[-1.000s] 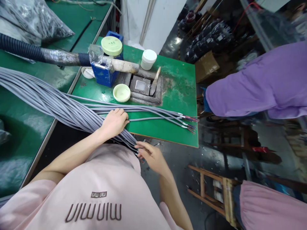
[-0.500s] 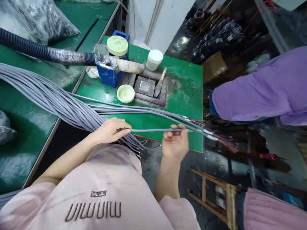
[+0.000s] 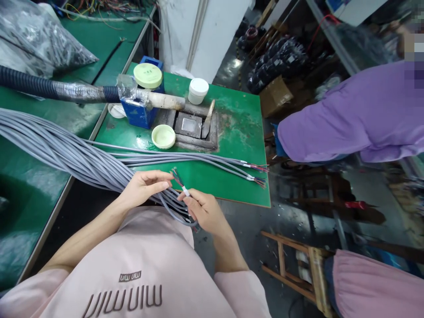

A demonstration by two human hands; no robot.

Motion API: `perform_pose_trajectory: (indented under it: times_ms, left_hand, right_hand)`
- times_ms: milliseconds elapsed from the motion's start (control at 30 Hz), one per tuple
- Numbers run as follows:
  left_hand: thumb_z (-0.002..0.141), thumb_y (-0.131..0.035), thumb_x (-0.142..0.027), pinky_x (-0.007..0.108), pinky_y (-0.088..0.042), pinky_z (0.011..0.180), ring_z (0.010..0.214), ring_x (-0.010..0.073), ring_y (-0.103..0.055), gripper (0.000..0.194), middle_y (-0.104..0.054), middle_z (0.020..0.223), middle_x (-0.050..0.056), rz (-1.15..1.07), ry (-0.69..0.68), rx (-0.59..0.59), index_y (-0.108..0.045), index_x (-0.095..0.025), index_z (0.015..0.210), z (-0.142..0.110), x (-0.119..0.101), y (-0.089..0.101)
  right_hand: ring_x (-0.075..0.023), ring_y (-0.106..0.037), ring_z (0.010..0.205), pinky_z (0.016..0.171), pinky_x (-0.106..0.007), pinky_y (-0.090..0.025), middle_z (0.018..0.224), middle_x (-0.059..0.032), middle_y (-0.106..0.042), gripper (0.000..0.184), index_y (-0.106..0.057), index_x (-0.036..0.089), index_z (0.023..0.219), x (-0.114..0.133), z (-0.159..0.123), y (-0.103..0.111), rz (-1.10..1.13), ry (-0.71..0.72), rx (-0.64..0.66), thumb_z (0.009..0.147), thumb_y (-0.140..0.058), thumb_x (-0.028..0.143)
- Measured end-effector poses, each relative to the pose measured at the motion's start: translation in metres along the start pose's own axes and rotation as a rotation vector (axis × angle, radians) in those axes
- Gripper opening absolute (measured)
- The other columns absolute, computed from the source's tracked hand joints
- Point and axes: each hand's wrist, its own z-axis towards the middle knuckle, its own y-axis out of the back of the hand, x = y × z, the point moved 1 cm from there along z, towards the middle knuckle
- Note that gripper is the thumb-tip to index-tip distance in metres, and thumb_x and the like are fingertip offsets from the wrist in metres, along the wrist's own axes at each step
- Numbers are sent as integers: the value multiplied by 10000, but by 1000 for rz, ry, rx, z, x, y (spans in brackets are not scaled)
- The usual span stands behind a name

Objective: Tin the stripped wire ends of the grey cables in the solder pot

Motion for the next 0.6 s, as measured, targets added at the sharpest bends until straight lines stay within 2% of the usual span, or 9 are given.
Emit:
perform_pose_trajectory:
  times_ms: [100,200,300,467,600]
  left_hand:
    - [671,-803,-349,311,-526,795,785,172,-682,300,-749,844,55,-227,85,-38,-740,-150,885,-3,-1,-3]
    - [641,-825,-312,286,-526,742,753,166,-681,274,-743,788,46,-330,104,-46,-737,-147,842,-6,0,-3]
    - [665,-810,-305,243,-510,678,725,144,-667,245,-733,798,49,-404,98,-44,-743,-149,842,-7,4,-1]
    - [642,-829,-305,205,-486,611,581,79,-582,296,-683,709,23,-525,92,-14,-756,-150,883,-6,8,2]
    - [634,-838,-294,186,-477,583,598,82,-588,208,-654,680,17,-545,29,19,-741,-141,737,-4,6,2]
  right_hand:
    - [-77,-378,407,443,-220,-298,455,65,-435,335,-653,152,912,5,6,-10,-57,-2,27,933,-447,415]
    - [-98,-418,452,465,-230,-306,484,46,-463,324,-666,167,909,7,8,-14,-138,33,10,925,-458,414]
    - [-120,-476,528,510,-237,-325,535,25,-515,322,-674,178,908,10,9,-18,-203,72,9,926,-453,411]
    - [-107,-486,569,568,-230,-350,620,18,-567,334,-652,174,839,17,10,-22,-284,148,65,948,-435,403]
    - [-104,-535,607,596,-220,-385,702,3,-625,318,-639,174,854,20,11,-21,-306,218,126,967,-415,369]
